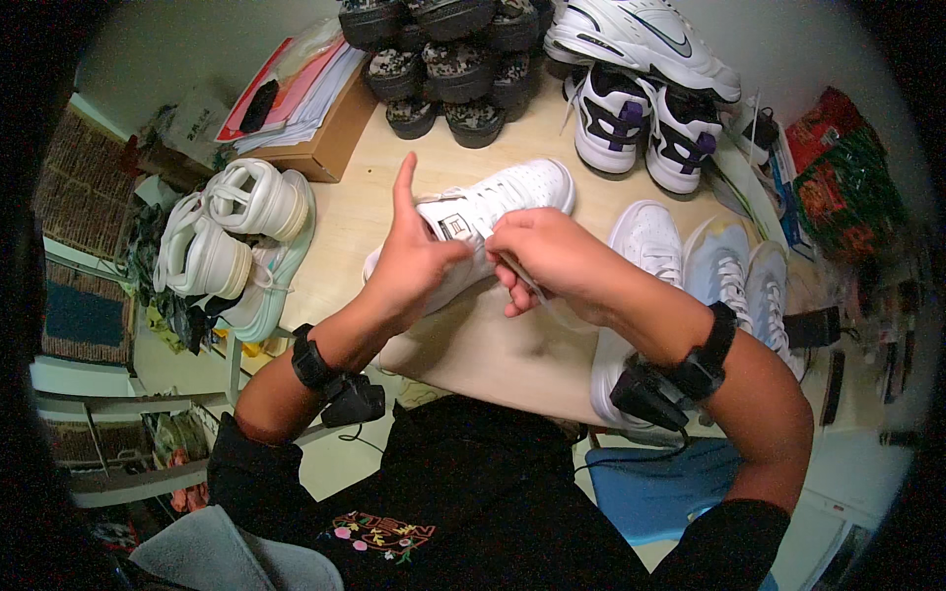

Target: The person threads a white shoelace through the eyelets of a white sneaker by hand, pulling the lace through and adjusting it.

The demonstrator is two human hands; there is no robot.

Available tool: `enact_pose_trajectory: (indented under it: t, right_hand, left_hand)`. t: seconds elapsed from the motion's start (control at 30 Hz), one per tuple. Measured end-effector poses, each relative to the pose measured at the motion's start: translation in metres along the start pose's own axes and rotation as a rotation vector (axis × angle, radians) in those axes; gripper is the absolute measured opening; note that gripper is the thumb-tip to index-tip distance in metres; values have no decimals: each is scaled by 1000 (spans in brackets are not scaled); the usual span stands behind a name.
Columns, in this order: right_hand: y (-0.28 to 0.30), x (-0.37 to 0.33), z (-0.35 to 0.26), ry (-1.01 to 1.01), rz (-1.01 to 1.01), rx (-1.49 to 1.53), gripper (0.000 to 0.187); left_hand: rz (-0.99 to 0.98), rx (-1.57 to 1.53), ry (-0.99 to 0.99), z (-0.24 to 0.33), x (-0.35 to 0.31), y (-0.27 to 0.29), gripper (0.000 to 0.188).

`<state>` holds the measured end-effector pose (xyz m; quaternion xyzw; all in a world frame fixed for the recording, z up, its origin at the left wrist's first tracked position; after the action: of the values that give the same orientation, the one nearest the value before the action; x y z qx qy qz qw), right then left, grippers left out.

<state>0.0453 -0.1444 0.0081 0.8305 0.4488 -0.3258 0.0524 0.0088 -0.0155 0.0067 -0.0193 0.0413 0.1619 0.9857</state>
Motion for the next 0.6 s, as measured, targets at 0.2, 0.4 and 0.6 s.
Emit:
enact_pose_trajectory:
  t: [0.2, 0.4, 0.6]
  right_hand:
    - [0, -26, -36, 214, 84, 87, 19]
    - [-28, -56, -59, 411, -61, 74, 19]
    - [-36, -91, -66, 490, -16, 12, 25]
  left_hand:
    - [-9, 50, -24, 0, 15, 0, 97]
    - [34, -62, 201, 11, 19, 3, 88]
    - [-25, 470, -201, 50, -26, 7, 43]
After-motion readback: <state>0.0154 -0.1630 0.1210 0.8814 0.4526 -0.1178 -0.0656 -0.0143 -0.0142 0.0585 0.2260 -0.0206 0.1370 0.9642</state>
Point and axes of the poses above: each hand's wrist, its own x-axis towards the middle knuckle, its own y-axis out of the back of the hand, z = x × y, the point moved 8 cm from there along x, towards the middle knuckle, and after that the axes turned 2 degrees about x, right-handed, at the moved point
